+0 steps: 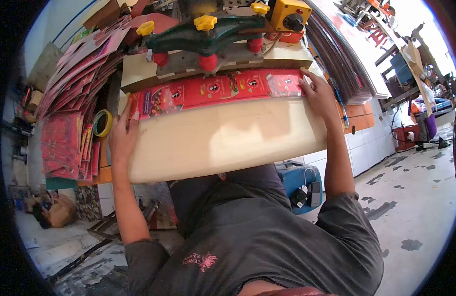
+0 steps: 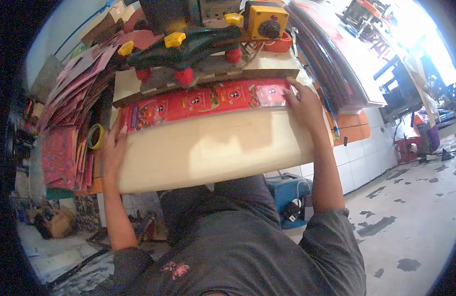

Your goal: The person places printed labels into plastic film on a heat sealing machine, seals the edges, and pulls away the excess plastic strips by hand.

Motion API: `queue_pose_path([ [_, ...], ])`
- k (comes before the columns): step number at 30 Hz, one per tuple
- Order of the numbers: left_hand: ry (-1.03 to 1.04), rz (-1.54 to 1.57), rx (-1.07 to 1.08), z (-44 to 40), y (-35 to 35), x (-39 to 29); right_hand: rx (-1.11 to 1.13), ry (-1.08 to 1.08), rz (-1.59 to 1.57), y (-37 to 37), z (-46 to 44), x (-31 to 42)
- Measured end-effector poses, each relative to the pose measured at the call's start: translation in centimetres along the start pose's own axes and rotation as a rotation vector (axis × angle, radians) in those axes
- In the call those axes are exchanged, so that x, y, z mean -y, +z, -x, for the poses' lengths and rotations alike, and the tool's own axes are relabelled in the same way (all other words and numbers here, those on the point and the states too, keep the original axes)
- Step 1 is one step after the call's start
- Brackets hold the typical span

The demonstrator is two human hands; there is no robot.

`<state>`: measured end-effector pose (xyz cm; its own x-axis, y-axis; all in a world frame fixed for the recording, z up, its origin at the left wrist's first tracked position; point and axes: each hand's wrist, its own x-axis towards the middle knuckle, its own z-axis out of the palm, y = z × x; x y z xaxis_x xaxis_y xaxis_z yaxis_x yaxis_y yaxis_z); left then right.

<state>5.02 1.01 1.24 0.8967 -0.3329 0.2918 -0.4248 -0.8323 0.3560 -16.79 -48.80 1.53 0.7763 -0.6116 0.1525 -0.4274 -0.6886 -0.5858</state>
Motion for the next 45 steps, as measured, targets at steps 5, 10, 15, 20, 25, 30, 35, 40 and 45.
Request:
queue_pose_path([
  [5,0.001,-0.068,0.004,-0.4,0.9,0.5,-0.177,-0.104,0.274,1.1,-0.5,0.5],
  [10,0.017,0.012,-0.059,-0.4,1.9,1.2,-0.185,-0.064,0.273,1.1,0.0,0.8],
  [15,0.044,-0.043,-0.068,0.0,0.9,-0.1,-0.195,-0.075,0.246,1.3,0.0,0.8],
  [20,0.008,-0.054,-0.075,0.4,0.8,-0.5,-0.267,-0.143,0.096,1.3,0.0,0.7],
  [25,0.002,0.005,-0.145,0.6,0.4,-1.5,-0.296,-0.221,-0.053,1.1,0.1,1.2],
  [30,-0.052,0.062,-0.124,0.5,0.3,-1.3,-0.29,-0.208,-0.3,1.2,0.6,1.5],
  [35,-0.046,0.169,-0.168,0.4,0.7,-0.6,-0.249,-0.19,-0.294,0.7,0.7,1.0],
  [40,-0.137,0.361,-0.363,1.1,0.0,-0.6,-0.206,-0.205,-0.384,0.9,-0.1,-1.3],
  [45,-0.092,0.362,-0.379,2.1,-1.3,-1.9,-0.037,0.002,-0.842,0.1,-0.3,-1.8],
])
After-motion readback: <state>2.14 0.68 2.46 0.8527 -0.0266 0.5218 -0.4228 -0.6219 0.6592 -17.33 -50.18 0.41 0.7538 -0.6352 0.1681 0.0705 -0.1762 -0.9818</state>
